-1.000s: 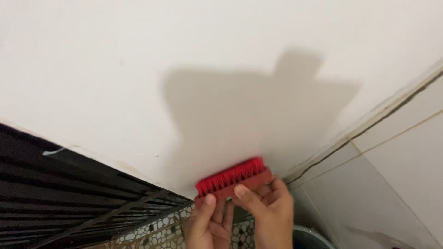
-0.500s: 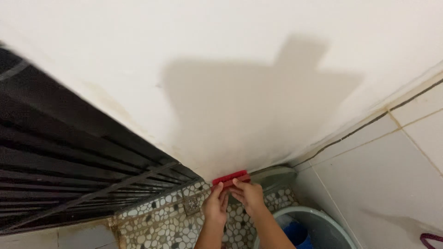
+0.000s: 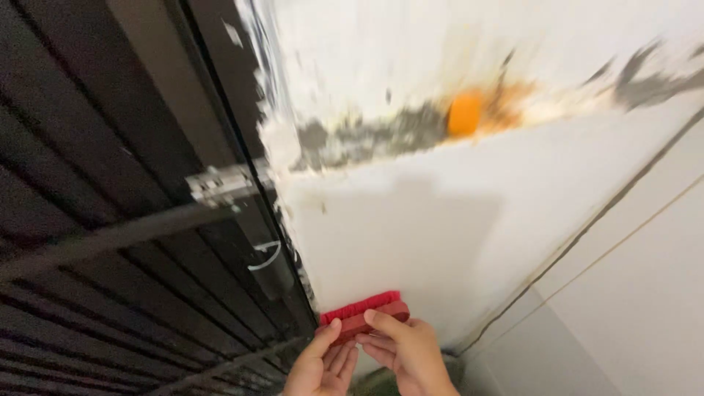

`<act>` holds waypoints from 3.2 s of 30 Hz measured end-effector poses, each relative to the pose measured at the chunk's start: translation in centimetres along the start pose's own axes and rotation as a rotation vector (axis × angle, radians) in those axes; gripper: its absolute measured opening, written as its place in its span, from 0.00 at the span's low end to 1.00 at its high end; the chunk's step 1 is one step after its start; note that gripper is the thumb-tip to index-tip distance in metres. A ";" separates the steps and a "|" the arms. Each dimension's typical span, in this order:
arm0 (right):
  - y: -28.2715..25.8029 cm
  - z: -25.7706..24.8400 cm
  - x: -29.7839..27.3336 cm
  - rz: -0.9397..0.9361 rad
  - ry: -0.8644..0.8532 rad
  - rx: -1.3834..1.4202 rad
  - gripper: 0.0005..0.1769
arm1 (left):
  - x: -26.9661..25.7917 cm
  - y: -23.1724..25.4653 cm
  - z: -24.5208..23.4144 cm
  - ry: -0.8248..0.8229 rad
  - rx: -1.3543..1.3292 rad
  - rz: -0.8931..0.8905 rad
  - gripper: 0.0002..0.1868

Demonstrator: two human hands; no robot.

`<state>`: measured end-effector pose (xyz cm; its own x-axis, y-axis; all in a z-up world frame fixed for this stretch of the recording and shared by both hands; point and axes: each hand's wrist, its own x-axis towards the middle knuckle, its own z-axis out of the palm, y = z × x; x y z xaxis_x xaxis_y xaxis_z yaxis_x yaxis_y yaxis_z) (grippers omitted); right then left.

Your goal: The person is scrubbing the bathroom wall and tiles with a red brush and water.

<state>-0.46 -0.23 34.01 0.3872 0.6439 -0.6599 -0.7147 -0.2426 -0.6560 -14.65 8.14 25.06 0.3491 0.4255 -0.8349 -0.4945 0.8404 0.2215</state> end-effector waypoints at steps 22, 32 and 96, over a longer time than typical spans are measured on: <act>-15.1 5.9 -14.4 -0.291 -0.180 -0.035 0.22 | -19.7 1.5 14.1 -0.488 0.063 0.254 0.24; -5.5 -4.4 -2.8 -0.106 -0.106 0.079 0.24 | -2.0 -5.5 8.4 -0.266 0.060 0.078 0.18; -15.3 -24.1 11.7 -0.061 0.106 0.187 0.23 | 16.2 -21.3 23.3 -0.746 0.182 -0.082 0.23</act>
<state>29.04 -6.45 27.51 0.4853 0.5712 -0.6620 -0.7796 -0.0602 -0.6234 20.07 4.89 18.54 0.8550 0.4191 -0.3056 -0.3281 0.8933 0.3071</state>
